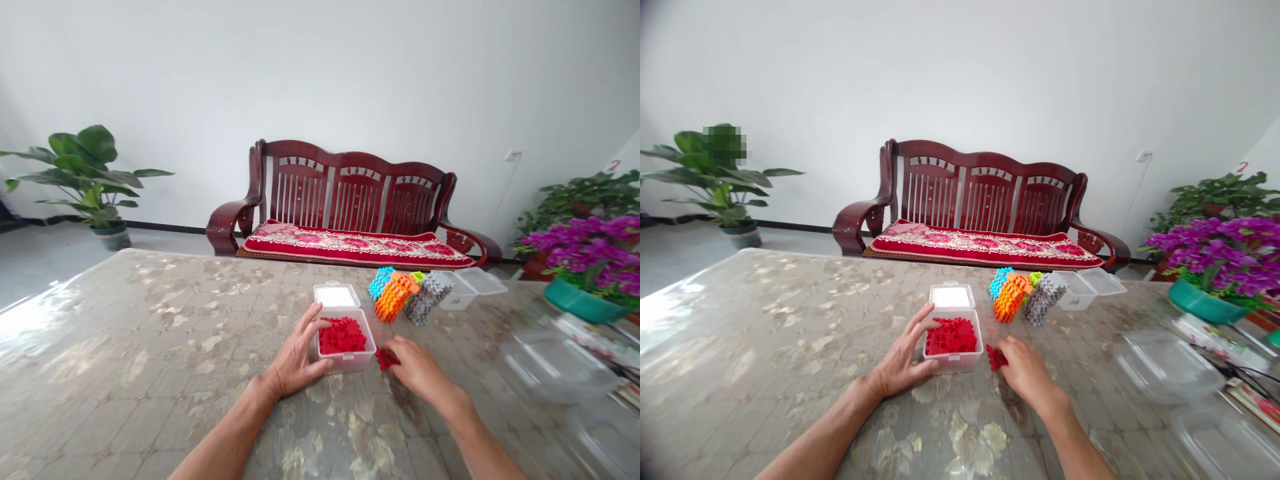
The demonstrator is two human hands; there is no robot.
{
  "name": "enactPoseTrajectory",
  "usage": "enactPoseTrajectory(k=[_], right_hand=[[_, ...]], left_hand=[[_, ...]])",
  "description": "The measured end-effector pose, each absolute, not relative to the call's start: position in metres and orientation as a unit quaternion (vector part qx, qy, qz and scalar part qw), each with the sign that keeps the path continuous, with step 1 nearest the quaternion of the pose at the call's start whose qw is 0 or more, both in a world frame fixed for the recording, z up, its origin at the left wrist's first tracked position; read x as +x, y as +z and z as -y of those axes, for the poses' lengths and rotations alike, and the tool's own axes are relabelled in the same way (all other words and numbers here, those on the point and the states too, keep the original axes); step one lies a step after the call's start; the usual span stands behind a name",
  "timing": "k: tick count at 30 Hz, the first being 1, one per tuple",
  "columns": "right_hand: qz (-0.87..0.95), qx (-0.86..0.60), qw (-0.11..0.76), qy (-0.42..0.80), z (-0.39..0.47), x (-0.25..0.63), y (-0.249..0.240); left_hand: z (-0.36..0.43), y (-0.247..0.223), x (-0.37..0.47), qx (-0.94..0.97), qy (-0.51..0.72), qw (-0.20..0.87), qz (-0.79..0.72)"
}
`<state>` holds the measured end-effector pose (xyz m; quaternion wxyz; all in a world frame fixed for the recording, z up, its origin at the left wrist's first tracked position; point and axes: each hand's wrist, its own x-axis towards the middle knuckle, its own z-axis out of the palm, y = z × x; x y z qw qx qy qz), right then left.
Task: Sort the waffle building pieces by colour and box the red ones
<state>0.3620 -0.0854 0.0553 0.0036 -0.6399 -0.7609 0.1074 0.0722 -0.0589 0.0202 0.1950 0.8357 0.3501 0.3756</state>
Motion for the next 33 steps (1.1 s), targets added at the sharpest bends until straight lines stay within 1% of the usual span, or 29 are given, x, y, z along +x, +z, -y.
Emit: enactPoseTrajectory(k=[10, 15, 17, 19, 24, 27, 30, 33], right_hand=[[0.763, -0.640, -0.081, 0.045, 0.083, 0.370, 0.053], [0.757, -0.646, -0.091, 0.037, 0.084, 0.376, 0.051], [0.748, -0.658, -0.078, 0.042, 0.083, 0.378, 0.053], [0.737, -0.672, -0.047, 0.056, 0.081, 0.381, 0.058], [0.722, -0.679, 0.088, 0.099, 0.075, 0.378, 0.091], [0.750, -0.634, 0.147, 0.119, 0.070, 0.361, 0.115], [0.800, -0.567, 0.155, 0.120, 0.063, 0.338, 0.130], [0.841, -0.516, 0.128, 0.100, 0.053, 0.317, 0.134]], left_hand=[[0.059, 0.021, 0.072, 0.839, 0.364, 0.191, -0.355], [0.059, 0.021, 0.072, 0.838, 0.369, 0.188, -0.355], [0.059, 0.020, 0.072, 0.838, 0.370, 0.187, -0.355], [0.059, 0.020, 0.072, 0.839, 0.371, 0.185, -0.353], [0.059, 0.020, 0.072, 0.839, 0.369, 0.189, -0.352], [0.059, 0.020, 0.072, 0.840, 0.371, 0.189, -0.349], [0.060, 0.021, 0.073, 0.836, 0.375, 0.187, -0.354], [0.061, 0.022, 0.073, 0.832, 0.375, 0.188, -0.363]])
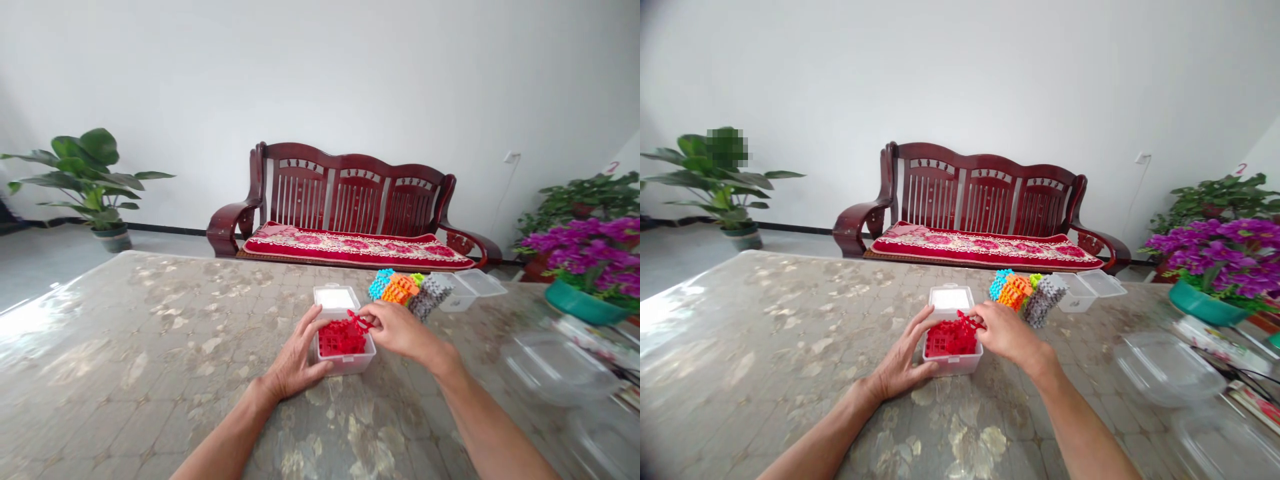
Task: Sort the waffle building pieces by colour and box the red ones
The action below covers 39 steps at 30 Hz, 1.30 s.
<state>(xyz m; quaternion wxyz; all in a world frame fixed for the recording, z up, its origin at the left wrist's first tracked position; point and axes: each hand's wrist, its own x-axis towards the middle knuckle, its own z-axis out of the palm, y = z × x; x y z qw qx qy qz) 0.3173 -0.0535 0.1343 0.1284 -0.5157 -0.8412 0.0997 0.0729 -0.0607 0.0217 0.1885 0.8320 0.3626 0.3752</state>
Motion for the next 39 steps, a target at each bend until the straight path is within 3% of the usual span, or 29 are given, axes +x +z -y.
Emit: enactPoseTrajectory(k=[6, 23, 31, 39], right_hand=[[0.891, -0.444, 0.060, 0.074, 0.041, 0.298, 0.131], [0.892, -0.431, 0.108, 0.089, 0.047, 0.291, 0.109], [0.779, -0.557, 0.271, 0.100, 0.032, 0.303, 0.099], [0.684, -0.608, 0.286, 0.284, 0.009, 0.315, 0.061]], left_hand=[[0.060, 0.023, 0.073, 0.833, 0.379, 0.191, -0.355], [0.061, 0.022, 0.073, 0.835, 0.379, 0.190, -0.351], [0.060, 0.022, 0.073, 0.838, 0.383, 0.176, -0.348], [0.059, 0.021, 0.073, 0.839, 0.379, 0.176, -0.349]])
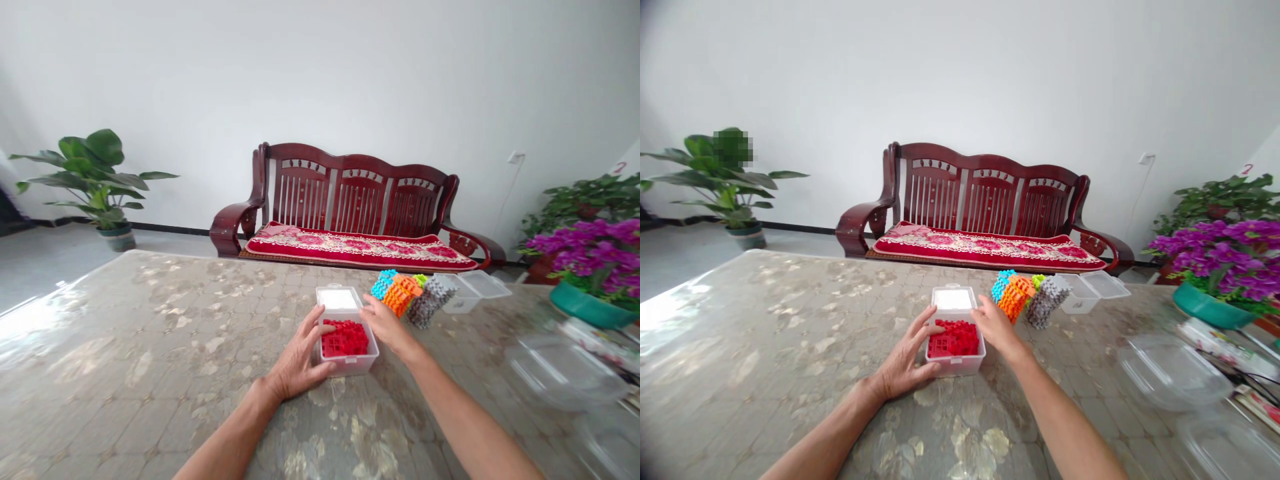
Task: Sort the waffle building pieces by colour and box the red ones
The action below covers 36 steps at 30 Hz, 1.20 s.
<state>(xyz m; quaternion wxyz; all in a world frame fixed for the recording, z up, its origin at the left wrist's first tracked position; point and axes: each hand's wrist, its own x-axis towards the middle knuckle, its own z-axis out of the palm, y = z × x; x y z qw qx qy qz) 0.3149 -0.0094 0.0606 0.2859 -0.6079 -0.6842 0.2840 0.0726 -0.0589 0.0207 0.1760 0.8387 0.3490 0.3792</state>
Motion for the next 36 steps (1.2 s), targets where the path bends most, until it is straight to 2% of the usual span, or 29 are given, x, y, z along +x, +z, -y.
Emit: enactPoseTrajectory(k=[12, 20, 25, 31, 36], right_hand=[[0.574, -0.559, 0.418, 0.428, 0.015, 0.307, 0.054], [0.533, -0.458, 0.507, 0.499, 0.028, 0.308, 0.060], [0.480, -0.431, 0.545, 0.536, 0.031, 0.313, 0.062], [0.436, -0.433, 0.571, 0.544, 0.032, 0.316, 0.056], [0.448, -0.436, 0.555, 0.548, 0.042, 0.320, 0.056]], left_hand=[[0.057, 0.008, 0.074, 0.804, 0.422, 0.207, -0.365], [0.055, 0.007, 0.077, 0.738, 0.463, 0.367, -0.327], [0.055, 0.009, 0.079, 0.708, 0.464, 0.418, -0.328], [0.054, 0.007, 0.078, 0.701, 0.465, 0.434, -0.322], [0.053, 0.008, 0.077, 0.701, 0.457, 0.434, -0.334]])
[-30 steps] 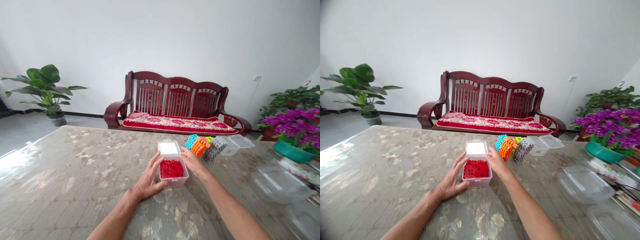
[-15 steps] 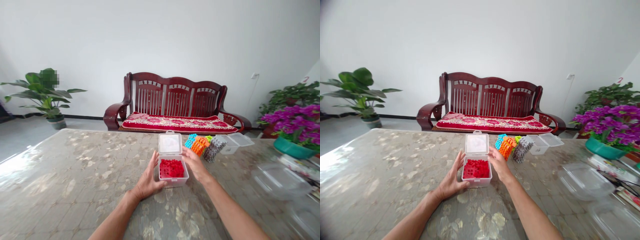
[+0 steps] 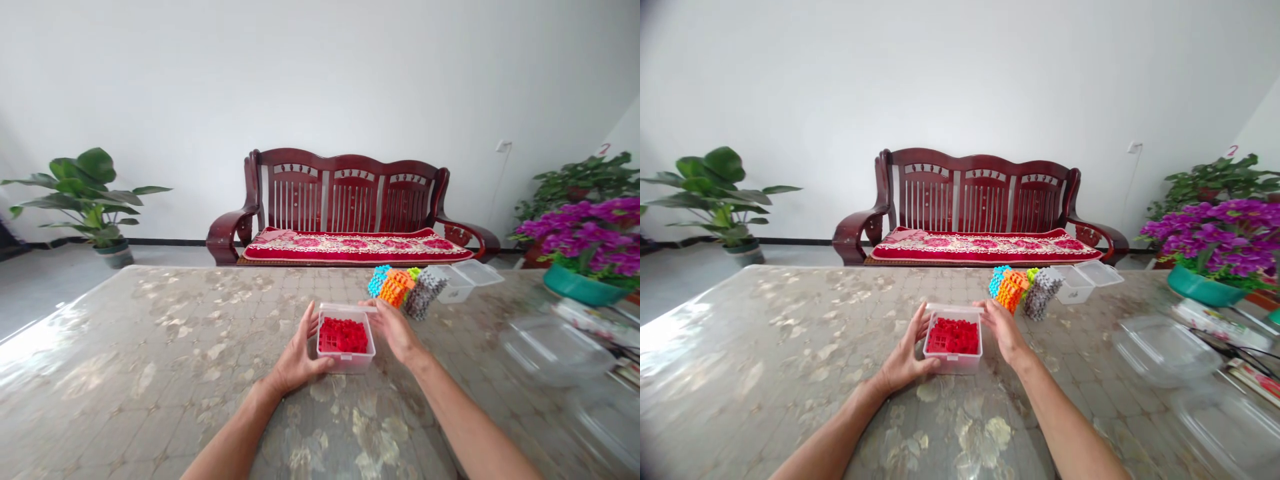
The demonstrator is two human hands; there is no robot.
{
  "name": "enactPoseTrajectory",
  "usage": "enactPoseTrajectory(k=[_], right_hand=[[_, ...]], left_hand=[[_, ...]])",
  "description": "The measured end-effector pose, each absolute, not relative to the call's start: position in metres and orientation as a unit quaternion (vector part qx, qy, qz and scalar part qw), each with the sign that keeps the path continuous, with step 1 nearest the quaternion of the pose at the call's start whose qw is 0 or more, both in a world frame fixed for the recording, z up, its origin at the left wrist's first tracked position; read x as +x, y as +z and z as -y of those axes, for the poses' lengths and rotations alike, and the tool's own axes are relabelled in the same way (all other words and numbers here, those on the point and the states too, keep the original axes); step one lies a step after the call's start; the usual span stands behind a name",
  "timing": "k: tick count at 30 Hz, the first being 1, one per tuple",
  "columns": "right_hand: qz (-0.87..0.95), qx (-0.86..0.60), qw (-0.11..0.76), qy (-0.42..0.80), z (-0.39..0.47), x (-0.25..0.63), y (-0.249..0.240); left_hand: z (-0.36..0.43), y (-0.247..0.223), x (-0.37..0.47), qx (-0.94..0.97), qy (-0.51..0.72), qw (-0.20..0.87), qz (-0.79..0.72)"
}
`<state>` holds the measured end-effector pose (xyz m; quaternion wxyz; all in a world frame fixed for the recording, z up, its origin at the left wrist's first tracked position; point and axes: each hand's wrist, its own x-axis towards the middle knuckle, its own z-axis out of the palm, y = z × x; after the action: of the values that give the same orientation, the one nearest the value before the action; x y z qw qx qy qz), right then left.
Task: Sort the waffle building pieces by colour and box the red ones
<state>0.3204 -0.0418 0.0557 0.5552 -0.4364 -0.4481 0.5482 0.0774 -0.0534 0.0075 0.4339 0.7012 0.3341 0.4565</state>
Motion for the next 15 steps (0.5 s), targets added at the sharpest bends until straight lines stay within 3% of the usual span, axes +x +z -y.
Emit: enactPoseTrajectory(k=[8, 15], right_hand=[[0.542, -0.471, 0.475, 0.509, 0.060, 0.321, 0.069], [0.654, -0.489, 0.439, 0.375, 0.056, 0.320, 0.042]], left_hand=[[0.057, 0.012, 0.077, 0.732, 0.426, 0.407, -0.343], [0.055, 0.011, 0.078, 0.773, 0.429, 0.328, -0.333]])
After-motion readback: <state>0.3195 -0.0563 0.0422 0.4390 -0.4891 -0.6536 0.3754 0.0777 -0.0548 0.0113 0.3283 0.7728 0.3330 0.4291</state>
